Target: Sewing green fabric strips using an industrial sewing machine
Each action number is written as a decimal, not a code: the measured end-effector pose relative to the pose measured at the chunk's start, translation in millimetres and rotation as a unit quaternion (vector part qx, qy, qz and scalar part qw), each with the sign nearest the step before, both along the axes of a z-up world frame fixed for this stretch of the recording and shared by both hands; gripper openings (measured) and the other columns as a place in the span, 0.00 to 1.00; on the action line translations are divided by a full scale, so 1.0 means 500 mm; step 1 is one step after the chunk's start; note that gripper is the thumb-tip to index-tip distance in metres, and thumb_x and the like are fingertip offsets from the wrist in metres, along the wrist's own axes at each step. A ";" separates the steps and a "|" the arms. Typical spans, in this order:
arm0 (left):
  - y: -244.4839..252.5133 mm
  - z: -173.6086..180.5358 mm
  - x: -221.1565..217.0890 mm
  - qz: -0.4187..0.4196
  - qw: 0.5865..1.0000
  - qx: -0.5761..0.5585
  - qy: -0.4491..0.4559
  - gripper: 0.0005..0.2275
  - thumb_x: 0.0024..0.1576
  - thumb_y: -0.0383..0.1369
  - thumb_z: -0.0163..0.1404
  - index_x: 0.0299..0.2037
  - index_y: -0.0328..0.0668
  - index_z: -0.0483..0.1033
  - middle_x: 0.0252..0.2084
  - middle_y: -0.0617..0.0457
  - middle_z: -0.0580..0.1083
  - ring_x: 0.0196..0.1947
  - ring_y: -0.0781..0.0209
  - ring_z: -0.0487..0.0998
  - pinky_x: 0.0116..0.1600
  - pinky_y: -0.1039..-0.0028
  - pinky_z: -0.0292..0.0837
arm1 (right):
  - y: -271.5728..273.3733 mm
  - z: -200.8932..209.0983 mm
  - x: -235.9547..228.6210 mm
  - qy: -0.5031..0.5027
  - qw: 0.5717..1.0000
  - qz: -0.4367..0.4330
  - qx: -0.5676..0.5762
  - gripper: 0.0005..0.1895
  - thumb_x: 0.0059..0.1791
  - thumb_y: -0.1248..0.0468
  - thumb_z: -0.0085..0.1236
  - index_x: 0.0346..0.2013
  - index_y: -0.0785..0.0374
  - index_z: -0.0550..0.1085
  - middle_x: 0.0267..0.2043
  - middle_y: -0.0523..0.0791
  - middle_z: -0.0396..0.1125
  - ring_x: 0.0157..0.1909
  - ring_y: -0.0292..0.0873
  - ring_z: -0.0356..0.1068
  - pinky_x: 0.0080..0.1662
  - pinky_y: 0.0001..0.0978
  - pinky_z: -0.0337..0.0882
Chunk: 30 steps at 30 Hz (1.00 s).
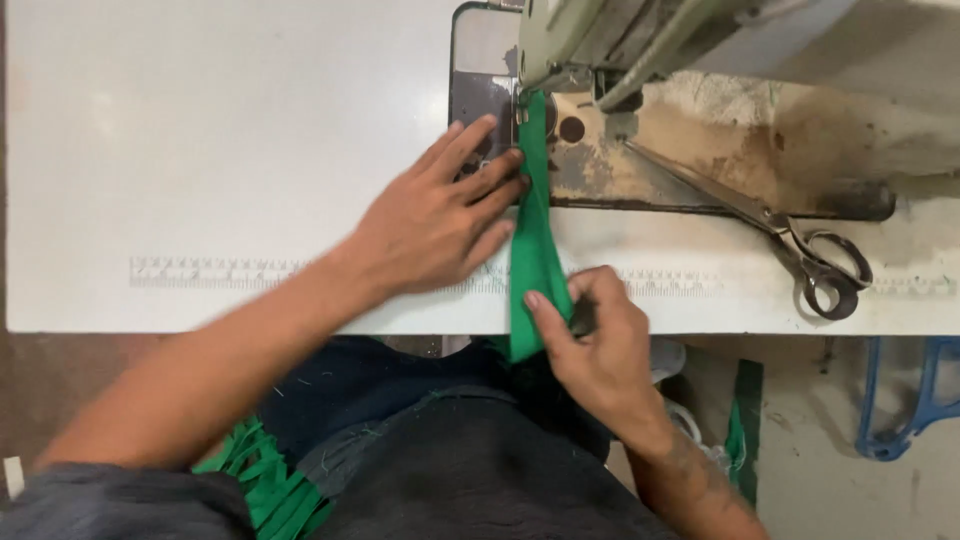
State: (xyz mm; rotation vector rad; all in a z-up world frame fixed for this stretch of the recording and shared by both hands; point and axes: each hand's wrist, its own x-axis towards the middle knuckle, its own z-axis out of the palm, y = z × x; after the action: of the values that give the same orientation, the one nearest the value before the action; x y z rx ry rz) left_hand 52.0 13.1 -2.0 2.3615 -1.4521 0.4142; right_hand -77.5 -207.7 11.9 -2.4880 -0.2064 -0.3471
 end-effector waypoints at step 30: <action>-0.032 0.022 -0.186 0.158 0.974 -0.110 0.122 0.12 0.66 0.31 0.51 0.50 0.33 0.87 0.40 0.34 0.80 0.44 0.37 0.84 0.47 0.60 0.83 | -0.003 0.013 -0.075 0.175 0.980 0.067 -0.062 0.26 0.57 0.64 0.53 0.70 0.45 0.77 0.25 0.51 0.81 0.23 0.48 0.80 0.30 0.39 0.80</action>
State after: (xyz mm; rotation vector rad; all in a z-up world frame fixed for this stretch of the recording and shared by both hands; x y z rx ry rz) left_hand -40.8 -3.0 8.8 2.3649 -0.8773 0.3274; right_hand -115.0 -209.1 18.4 -2.5899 -0.2537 0.1658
